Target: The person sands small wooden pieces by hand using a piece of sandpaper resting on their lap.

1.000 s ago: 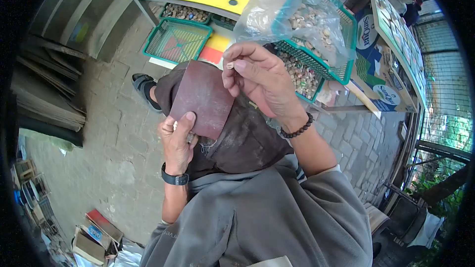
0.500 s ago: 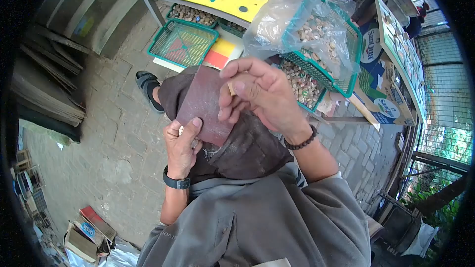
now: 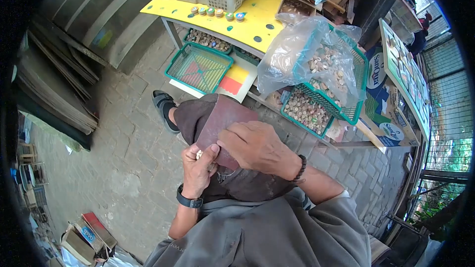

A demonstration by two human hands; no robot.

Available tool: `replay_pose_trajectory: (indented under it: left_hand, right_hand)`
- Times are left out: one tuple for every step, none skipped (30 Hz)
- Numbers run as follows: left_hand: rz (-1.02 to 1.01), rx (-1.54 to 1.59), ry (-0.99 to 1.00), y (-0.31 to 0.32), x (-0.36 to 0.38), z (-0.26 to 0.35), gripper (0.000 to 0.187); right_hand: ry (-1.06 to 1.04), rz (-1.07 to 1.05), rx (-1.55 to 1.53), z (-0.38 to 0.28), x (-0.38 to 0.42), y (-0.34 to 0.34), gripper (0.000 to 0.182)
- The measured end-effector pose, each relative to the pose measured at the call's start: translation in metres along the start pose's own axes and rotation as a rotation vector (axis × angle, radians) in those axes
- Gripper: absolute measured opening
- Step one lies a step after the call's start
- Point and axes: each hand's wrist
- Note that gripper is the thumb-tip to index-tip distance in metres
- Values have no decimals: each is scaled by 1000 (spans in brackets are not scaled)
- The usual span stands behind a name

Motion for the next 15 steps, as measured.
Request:
replay_pose_trajectory:
  left_hand:
    - [12,-33,9,1,0,-1,17]
    - [24,-68,19,2,0,-2,17]
    - [22,-70,21,1,1,-1,17]
    - [18,-73,21,1,1,-1,17]
    - [13,-77,20,0,1,0,17]
    - [10,-79,18,-1,2,-1,17]
    - [7,-71,28,-2,2,-3,17]
    - [3,-64,34,-2,2,-4,17]
    - [-2,-65,30,-2,2,-4,17]
    - [0,-51,25,-1,2,-3,17]
    - [3,-39,20,0,2,-2,17]
    - [0,-41,18,0,2,-2,17]
    - [6,-57,27,0,2,-2,17]
    - [13,-73,36,0,2,-2,17]
    - [12,-74,33,0,2,-3,17]
  right_hand:
    - [3,4,3,1,-1,-1,17]
    - [1,-13,47,3,-2,-2,19]
    - [-3,-31,91,5,-3,-4,21]
    - [-2,-28,91,5,-2,-4,21]
    - [-4,-70,99,4,1,-5,19]
    - [-5,-113,106,4,2,-5,18]
    - [-3,-113,108,4,3,-5,18]
    - [-7,-130,124,3,4,-5,19]
    - [-10,-145,140,3,5,-5,20]
    - [-5,-143,142,1,5,-5,20]
    - [-26,-153,139,-1,5,-5,19]
    - [-50,-162,136,-2,4,-4,19]
    - [-46,-160,134,-2,4,-3,19]
    - [-29,-140,108,1,4,0,18]
    - [-11,-122,80,3,4,2,16]
Point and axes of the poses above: each hand's wrist, its own x-axis away from the middle knuckle, its own y-axis out of the palm, z = x × y, and after that the axes turned 3 degrees about -z, right-handed
